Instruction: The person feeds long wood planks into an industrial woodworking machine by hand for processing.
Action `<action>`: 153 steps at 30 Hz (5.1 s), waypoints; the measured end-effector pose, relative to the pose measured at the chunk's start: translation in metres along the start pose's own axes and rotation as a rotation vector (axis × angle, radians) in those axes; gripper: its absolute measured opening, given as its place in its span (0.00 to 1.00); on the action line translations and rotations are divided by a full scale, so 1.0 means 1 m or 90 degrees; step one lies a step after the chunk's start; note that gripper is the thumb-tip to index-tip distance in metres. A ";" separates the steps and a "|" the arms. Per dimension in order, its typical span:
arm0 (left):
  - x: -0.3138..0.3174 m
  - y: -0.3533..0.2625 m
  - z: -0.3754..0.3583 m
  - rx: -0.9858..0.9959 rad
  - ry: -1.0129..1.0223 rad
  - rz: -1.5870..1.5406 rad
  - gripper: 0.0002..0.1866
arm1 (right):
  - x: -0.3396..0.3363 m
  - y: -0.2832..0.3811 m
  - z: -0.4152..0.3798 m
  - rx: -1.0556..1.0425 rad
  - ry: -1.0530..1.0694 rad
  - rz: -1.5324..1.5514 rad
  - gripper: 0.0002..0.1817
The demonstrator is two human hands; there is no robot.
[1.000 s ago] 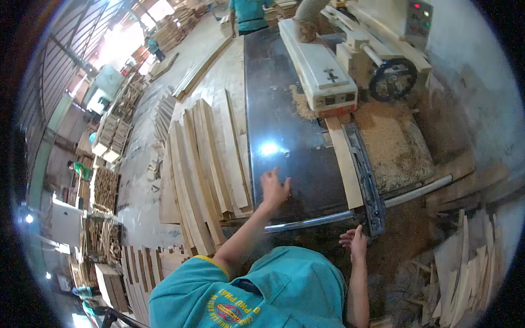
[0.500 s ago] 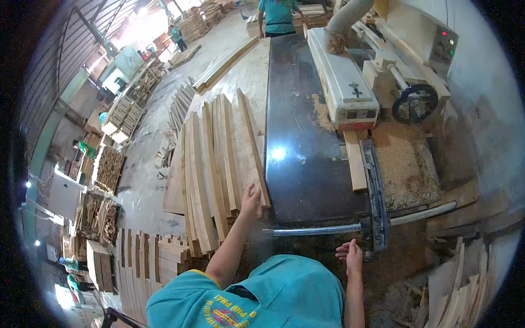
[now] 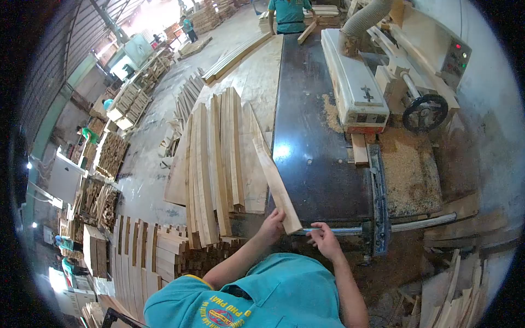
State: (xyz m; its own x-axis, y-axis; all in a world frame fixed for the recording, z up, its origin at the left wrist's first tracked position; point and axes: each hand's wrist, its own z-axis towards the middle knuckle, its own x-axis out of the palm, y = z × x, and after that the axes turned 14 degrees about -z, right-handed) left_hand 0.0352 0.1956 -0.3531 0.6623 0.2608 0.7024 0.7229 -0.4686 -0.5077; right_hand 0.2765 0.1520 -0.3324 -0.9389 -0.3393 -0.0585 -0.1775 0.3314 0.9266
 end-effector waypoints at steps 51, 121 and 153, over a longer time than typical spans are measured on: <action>0.153 0.203 0.097 0.230 0.368 0.929 0.50 | 0.014 -0.219 -0.310 0.143 -0.721 0.288 0.23; -0.033 -0.100 0.020 0.455 -0.102 0.365 0.29 | -0.037 -0.064 -0.059 0.125 -0.290 0.077 0.23; 0.091 0.037 0.045 0.005 0.047 0.498 0.29 | -0.005 -0.040 -0.066 0.095 -0.230 0.190 0.20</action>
State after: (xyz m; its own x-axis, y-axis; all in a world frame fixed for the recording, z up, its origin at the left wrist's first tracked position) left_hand 0.1313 0.2398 -0.3306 0.9652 -0.1992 0.1695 0.0526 -0.4869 -0.8719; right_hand 0.3074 0.0826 -0.3447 -0.9929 0.1075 0.0518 0.0990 0.4999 0.8604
